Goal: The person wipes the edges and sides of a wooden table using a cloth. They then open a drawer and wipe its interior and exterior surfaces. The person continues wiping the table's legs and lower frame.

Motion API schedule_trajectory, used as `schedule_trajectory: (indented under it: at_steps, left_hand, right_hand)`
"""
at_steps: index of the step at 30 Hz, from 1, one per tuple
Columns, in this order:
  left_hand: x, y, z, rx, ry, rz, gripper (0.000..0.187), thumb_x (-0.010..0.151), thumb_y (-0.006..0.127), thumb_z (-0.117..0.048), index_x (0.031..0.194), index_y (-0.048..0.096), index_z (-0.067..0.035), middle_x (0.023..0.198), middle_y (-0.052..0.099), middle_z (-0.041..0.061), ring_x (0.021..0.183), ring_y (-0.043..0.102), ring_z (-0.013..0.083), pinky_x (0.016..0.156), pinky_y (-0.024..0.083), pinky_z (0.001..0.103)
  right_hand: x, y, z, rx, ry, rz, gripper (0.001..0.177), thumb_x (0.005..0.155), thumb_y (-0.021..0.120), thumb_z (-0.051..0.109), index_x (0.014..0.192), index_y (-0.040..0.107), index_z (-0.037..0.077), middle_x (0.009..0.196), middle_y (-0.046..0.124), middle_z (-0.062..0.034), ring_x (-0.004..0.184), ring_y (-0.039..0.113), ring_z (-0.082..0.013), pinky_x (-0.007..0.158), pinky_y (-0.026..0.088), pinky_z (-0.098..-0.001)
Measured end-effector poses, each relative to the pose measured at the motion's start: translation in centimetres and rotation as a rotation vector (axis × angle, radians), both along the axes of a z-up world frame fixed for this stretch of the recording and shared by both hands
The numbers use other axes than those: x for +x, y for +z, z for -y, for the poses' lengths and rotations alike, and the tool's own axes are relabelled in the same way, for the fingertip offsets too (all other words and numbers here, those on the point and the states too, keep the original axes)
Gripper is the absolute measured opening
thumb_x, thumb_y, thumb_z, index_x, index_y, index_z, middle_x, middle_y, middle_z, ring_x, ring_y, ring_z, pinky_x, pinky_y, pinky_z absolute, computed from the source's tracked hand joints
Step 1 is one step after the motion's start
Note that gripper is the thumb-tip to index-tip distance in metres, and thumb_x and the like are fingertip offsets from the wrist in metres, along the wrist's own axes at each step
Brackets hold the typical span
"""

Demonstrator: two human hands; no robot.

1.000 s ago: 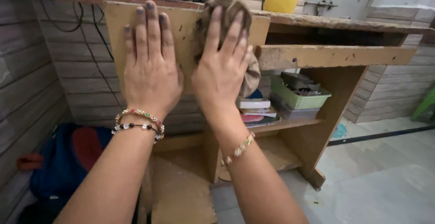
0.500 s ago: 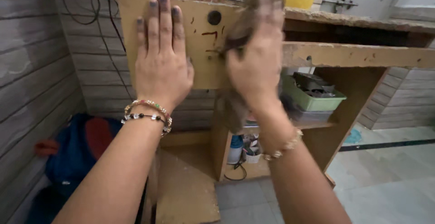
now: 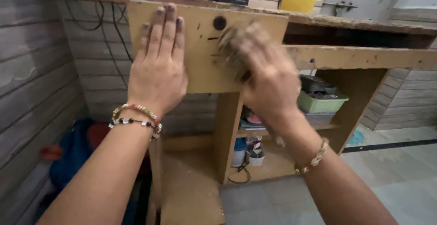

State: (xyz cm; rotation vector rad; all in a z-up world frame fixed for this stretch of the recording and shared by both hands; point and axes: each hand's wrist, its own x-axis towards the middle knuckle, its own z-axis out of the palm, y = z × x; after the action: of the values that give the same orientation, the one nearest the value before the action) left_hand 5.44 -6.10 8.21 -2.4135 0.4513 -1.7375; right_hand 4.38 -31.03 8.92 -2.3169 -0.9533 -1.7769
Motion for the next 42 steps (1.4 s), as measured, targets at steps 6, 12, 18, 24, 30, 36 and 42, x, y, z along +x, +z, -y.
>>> schedule_trajectory:
  at_steps: [6, 12, 18, 24, 30, 36, 42]
  left_hand:
    - [-0.1, 0.0, -0.2, -0.062, -0.021, -0.029, 0.081, 0.095, 0.055, -0.011, 0.165, 0.019, 0.007, 0.173, 0.004, 0.021, 0.162, 0.007, 0.0319, 0.134, 0.011, 0.044]
    - [-0.8, -0.9, -4.5, -0.361, -0.18, -0.085, 0.086, 0.096, 0.059, -0.003, 0.164, 0.007, 0.005, 0.172, 0.001, 0.022, 0.162, 0.007, 0.0343, 0.116, 0.025, 0.029]
    - [-2.5, -3.8, -7.6, -0.28, -0.041, -0.141, 0.086, 0.09, 0.055, 0.0, 0.163, 0.008, 0.006, 0.172, 0.007, 0.022, 0.161, 0.012, 0.0329, 0.133, 0.015, 0.043]
    - [-3.4, -4.6, -6.1, -0.045, 0.049, -0.093, 0.075, 0.092, 0.047, -0.003, 0.161, 0.02, 0.007, 0.17, 0.014, 0.023, 0.159, 0.016, 0.0324, 0.13, 0.016, 0.042]
    - [-2.8, -4.5, -2.8, 0.004, 0.024, -0.096, 0.074, 0.089, 0.048, -0.004, 0.159, 0.029, 0.006, 0.169, 0.019, 0.021, 0.157, 0.017, 0.0304, 0.129, 0.016, 0.042]
    - [-2.9, -4.6, -0.8, 0.001, -0.01, -0.095, 0.072, 0.089, 0.05, -0.005, 0.158, 0.031, 0.006, 0.168, 0.022, 0.021, 0.157, 0.019, 0.0315, 0.129, 0.016, 0.044]
    - [-2.4, -3.6, 0.4, 0.018, 0.01, -0.073, 0.074, 0.088, 0.05, -0.003, 0.159, 0.032, 0.006, 0.168, 0.02, 0.022, 0.157, 0.018, 0.031, 0.129, 0.016, 0.044]
  right_hand:
    - [2.7, 2.6, -6.9, 0.421, -0.156, -0.045, 0.096, 0.078, 0.065, 0.001, 0.163, 0.018, 0.002, 0.165, 0.014, -0.0333, 0.15, 0.025, -0.0472, 0.118, 0.031, -0.0528]
    - [2.3, 0.7, -17.3, 0.172, -0.142, 0.146, 0.07, 0.103, 0.062, 0.012, 0.165, 0.029, 0.011, 0.168, 0.023, -0.0254, 0.153, 0.031, -0.0487, 0.13, 0.029, -0.0573]
    - [0.7, -1.8, -15.8, -0.075, -0.049, 0.159, 0.063, 0.099, 0.059, 0.011, 0.16, 0.047, 0.023, 0.167, 0.035, -0.0102, 0.154, 0.04, -0.0367, 0.13, 0.029, -0.0534]
    - [1.0, -3.8, -8.1, -0.318, -0.253, 0.171, 0.059, 0.085, 0.064, 0.007, 0.139, 0.062, 0.031, 0.161, 0.045, -0.0035, 0.149, 0.04, -0.0278, 0.124, 0.024, -0.0533]
    - [2.3, -3.6, -2.5, 0.044, -0.258, 0.156, 0.069, 0.086, 0.064, 0.002, 0.154, 0.051, 0.007, 0.157, 0.048, -0.0214, 0.139, 0.048, -0.0389, 0.111, 0.038, -0.0512]
    - [0.8, -6.2, -3.8, -0.043, -0.402, 0.178, 0.067, 0.087, 0.063, 0.006, 0.153, 0.052, 0.007, 0.144, 0.054, -0.0225, 0.113, 0.06, -0.034, 0.092, 0.052, -0.0467]
    - [-2.4, 0.0, -0.5, 0.104, -0.432, 0.004, 0.076, 0.091, 0.075, 0.02, 0.159, 0.048, 0.0, 0.143, 0.054, -0.027, 0.109, 0.063, -0.0373, 0.086, 0.055, -0.0466]
